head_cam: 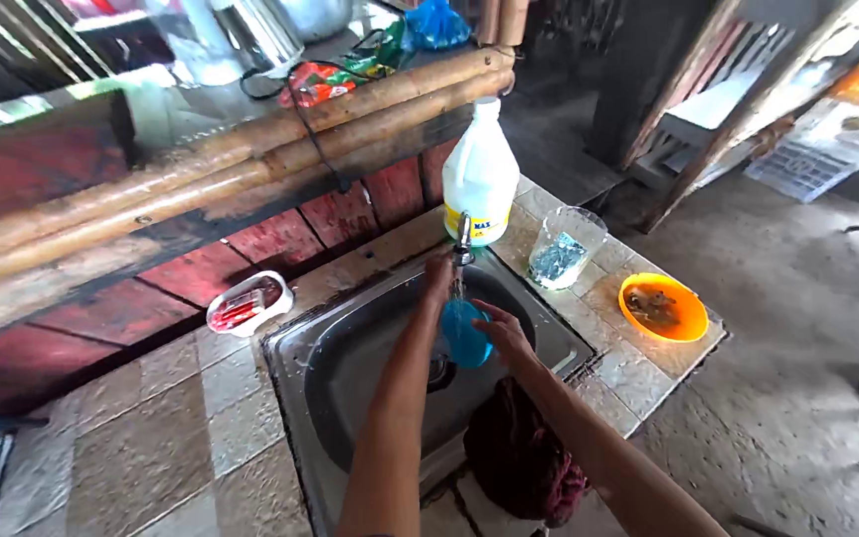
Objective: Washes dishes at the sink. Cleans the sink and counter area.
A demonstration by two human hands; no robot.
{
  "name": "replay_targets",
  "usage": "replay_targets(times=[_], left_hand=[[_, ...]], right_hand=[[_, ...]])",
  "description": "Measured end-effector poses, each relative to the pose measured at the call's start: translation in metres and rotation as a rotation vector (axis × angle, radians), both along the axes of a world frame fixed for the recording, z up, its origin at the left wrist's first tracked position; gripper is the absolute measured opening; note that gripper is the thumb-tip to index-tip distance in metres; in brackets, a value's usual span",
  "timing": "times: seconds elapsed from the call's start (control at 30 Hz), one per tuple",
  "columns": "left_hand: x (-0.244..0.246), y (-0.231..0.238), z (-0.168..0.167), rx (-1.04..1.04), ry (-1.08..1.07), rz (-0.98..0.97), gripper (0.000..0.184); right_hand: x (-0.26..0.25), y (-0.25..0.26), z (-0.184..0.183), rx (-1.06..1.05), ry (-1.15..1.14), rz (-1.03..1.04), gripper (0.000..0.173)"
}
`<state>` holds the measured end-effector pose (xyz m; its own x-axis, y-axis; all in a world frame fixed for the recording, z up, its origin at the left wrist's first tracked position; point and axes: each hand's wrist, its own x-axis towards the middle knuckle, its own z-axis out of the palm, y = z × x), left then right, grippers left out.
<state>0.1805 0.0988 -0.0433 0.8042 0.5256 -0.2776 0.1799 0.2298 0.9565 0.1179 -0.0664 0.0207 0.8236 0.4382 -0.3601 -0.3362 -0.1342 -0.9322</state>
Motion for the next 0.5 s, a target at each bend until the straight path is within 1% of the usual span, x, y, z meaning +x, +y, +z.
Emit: replay_targets(times=[0.03, 0.1, 0.17, 0.23, 0.3, 0.33, 0.4, 0.5], left_hand=[[-0.002, 0.0, -0.004, 0.188, 0.025, -0.042, 0.034], [-0.009, 0.001, -0.002, 0.506, 0.123, -0.146, 0.04], [-0.034, -0.003, 0.03, 0.637, 0.209, -0.236, 0.048], [-0.079, -0.007, 0.069, 0.659, 0.338, -0.358, 0.053], [-0.134, -0.005, 0.103, 0.624, 0.458, -0.453, 0.056], [-0.161, -0.003, 0.116, 0.594, 0.493, -0.475, 0.057], [-0.207, 0.002, 0.13, 0.51, 0.484, -0.422, 0.055], [-0.284, 0.011, 0.142, 0.324, 0.357, -0.272, 0.05]], right_hand=[[-0.003, -0.003, -0.007, -0.06, -0.095, 0.035, 0.052], [-0.009, -0.009, -0.024, -0.223, -0.332, 0.149, 0.064], [-0.018, -0.01, -0.027, -0.389, -0.62, 0.285, 0.068], [-0.033, -0.01, -0.033, -0.439, -0.91, 0.39, 0.069], [-0.049, -0.01, -0.043, -0.359, -1.251, 0.484, 0.065], [-0.058, -0.008, -0.046, -0.296, -1.417, 0.518, 0.06], [-0.078, -0.004, -0.045, -0.159, -1.687, 0.553, 0.051], [-0.119, 0.003, -0.031, 0.034, -1.914, 0.585, 0.045]])
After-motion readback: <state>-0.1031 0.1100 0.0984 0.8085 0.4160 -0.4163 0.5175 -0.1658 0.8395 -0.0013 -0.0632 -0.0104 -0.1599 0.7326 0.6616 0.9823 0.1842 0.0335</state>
